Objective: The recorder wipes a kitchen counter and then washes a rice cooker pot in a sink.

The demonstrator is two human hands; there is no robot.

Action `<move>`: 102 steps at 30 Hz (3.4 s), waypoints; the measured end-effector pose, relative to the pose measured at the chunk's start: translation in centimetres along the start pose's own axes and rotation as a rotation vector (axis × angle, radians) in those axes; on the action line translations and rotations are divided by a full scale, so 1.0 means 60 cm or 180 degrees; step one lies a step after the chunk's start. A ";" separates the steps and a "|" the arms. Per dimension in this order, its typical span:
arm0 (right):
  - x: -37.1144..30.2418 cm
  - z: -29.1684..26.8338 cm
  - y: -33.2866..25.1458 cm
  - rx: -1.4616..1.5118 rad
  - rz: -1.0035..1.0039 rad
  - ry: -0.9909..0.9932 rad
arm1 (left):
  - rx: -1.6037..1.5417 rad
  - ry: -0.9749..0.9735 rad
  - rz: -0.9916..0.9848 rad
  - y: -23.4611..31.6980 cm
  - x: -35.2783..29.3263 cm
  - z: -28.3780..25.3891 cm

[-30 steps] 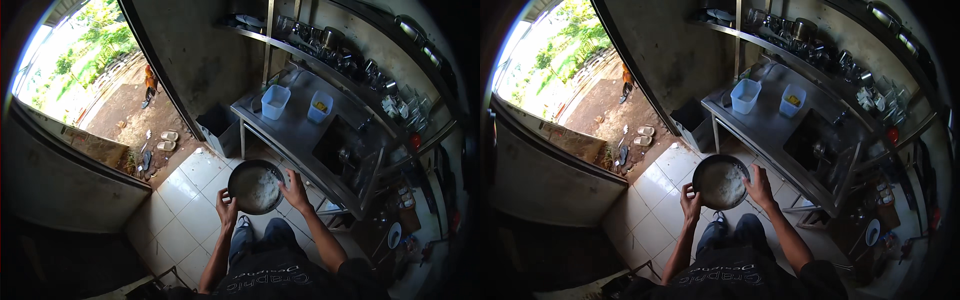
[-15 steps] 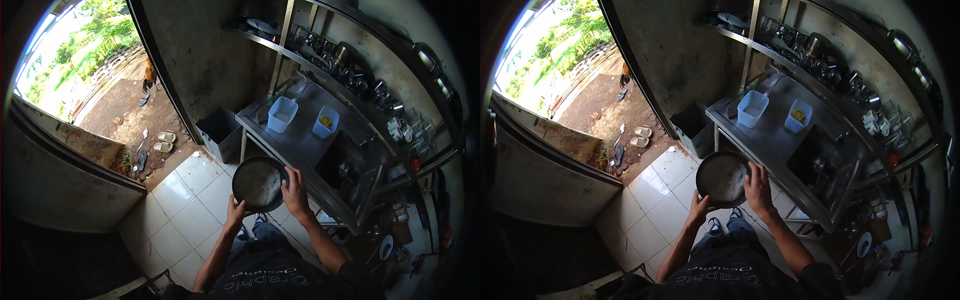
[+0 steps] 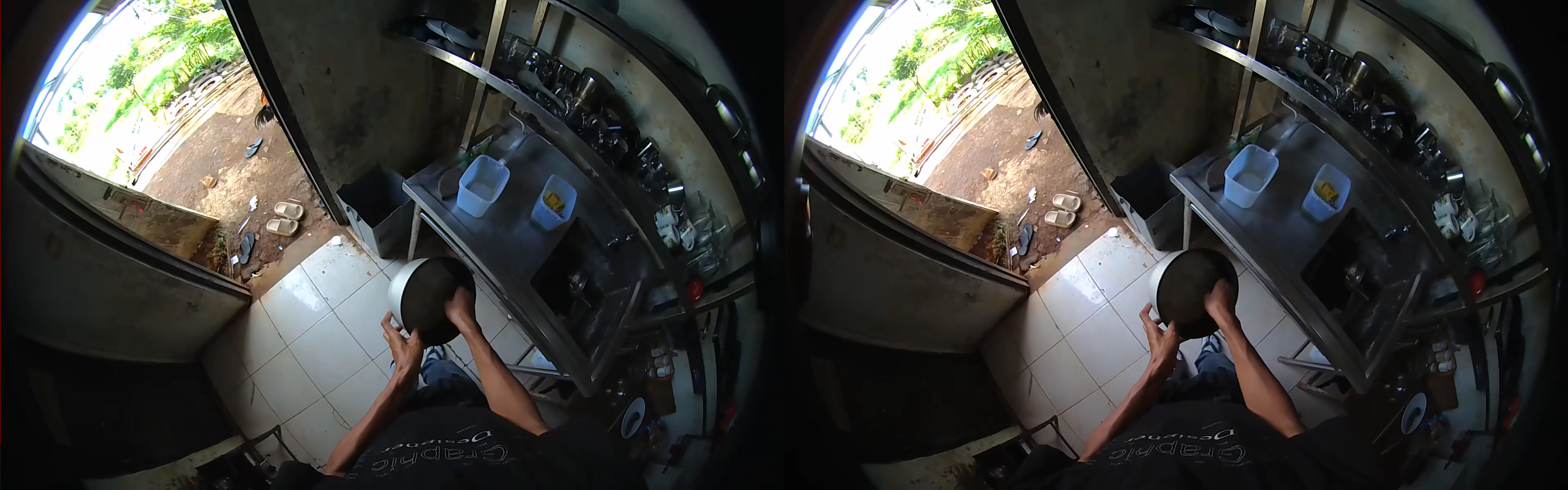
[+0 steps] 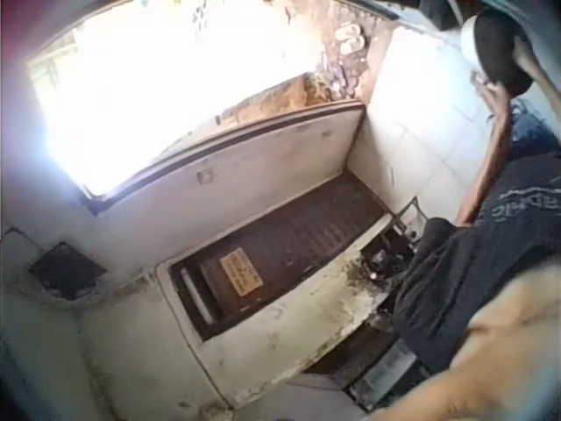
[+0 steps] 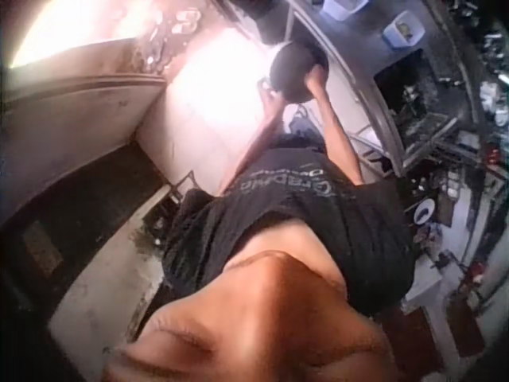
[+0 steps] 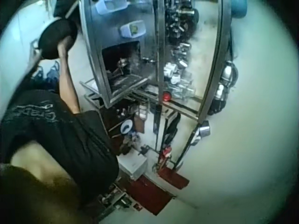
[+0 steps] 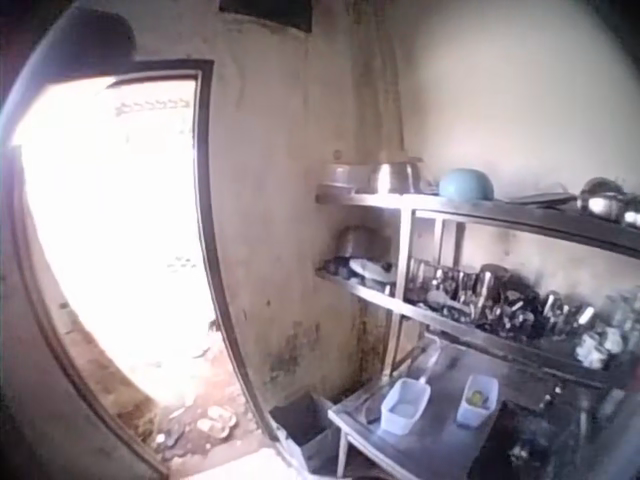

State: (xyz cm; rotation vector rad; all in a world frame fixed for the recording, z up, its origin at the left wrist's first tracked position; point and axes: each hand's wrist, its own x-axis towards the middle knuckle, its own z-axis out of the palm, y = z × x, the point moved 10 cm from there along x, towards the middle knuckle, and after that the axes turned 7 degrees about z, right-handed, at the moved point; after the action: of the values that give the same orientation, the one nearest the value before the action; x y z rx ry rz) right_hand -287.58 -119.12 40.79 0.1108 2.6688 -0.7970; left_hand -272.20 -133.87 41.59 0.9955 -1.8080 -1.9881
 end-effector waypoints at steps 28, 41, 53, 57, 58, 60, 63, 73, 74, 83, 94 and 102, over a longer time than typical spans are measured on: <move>-0.003 0.040 0.116 0.3500 0.0983 -0.0257 | 0.0528 -0.0293 0.0399 0.022 -0.020 0.088; 0.127 -0.311 0.106 -0.0930 0.0137 0.1092 | -0.1356 -0.1343 -0.0595 -0.011 0.033 0.427; 0.258 -0.302 0.220 -0.0083 0.0617 0.0759 | -0.0937 -0.1831 -0.1099 -0.136 0.072 0.503; 0.278 -0.284 0.229 -0.0149 0.0737 0.0519 | 0.1045 -0.1680 0.0568 0.008 0.121 0.459; 0.279 -0.271 0.237 -0.0306 0.0758 0.0309 | 0.1819 -0.1107 0.1437 0.087 0.118 0.449; 0.263 -0.280 0.196 -0.0473 0.0766 0.0219 | 0.1848 -0.1232 0.1533 0.135 0.114 0.457; 0.300 -0.258 0.221 -0.0500 0.0941 0.0176 | 0.1898 -0.1340 0.1668 0.145 0.094 0.477; 0.342 -0.228 0.267 0.0100 0.1071 -0.0450 | 0.1940 -0.1123 0.1644 0.125 0.090 0.483; 0.328 -0.221 0.256 0.0266 0.1194 -0.1034 | 0.1980 -0.1107 0.1652 0.126 0.092 0.482; 0.244 -0.217 0.144 0.0664 0.0407 -0.1672 | 0.1776 -0.0781 0.1936 0.143 0.094 0.491; 0.291 -0.217 0.269 -0.0511 0.1540 -0.2249 | 0.1575 -0.0572 0.1868 0.144 0.084 0.500; 0.276 -0.200 0.278 0.0301 0.1737 -0.2445 | 0.1564 -0.0528 0.2122 0.146 0.070 0.501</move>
State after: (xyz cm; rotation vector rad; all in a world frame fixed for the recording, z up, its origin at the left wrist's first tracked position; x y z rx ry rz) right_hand -303.91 -99.05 35.65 0.4360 1.7563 -0.6121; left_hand -296.74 -115.13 48.15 0.2471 -2.3739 -1.2781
